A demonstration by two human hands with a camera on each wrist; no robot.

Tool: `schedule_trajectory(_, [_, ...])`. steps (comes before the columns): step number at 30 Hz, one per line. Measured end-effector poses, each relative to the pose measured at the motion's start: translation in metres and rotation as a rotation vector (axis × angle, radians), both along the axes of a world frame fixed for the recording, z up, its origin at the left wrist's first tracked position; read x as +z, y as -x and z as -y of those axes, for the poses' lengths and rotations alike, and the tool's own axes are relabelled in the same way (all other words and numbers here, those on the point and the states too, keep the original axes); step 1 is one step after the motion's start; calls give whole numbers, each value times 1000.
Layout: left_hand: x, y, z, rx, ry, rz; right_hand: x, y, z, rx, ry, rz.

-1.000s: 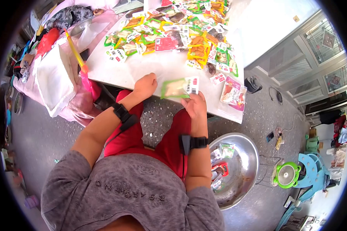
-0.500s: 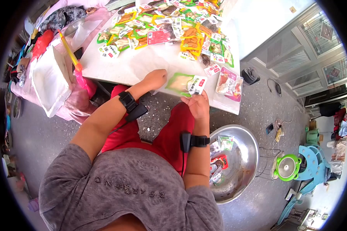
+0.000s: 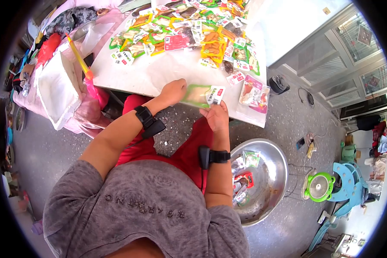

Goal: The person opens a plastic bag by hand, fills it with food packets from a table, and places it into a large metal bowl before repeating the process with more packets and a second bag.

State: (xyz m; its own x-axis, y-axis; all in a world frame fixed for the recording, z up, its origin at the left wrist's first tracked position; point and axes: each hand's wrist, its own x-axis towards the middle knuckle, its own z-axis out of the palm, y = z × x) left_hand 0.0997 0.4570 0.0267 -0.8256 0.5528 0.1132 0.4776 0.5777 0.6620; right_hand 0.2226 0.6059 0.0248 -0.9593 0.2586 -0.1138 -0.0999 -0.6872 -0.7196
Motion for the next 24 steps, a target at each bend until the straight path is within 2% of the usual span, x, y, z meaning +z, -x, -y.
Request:
schedule_trajectory(6, [4,-8,0,8,19,-18,3,-7,9,-156,-45,261])
schedule_trajectory(9, [5,-9,0,-7,20,-26,-1,-5,2,-73,193,42])
schedule_trajectory(13, [6,-12,1,3,-26,-73,-14,8,4,-100,258,-16])
schedule_trajectory(18, [14,-4,7,43,40,61,-15,17,19,-219,263,8])
schedule_trajectory(21, [12,-1,8,35,95,10,-19,11,29,-164,-586,59])
schedule_trajectory(24, [21,-7,6,0,126,-16,-4,11,32,14,-691,292])
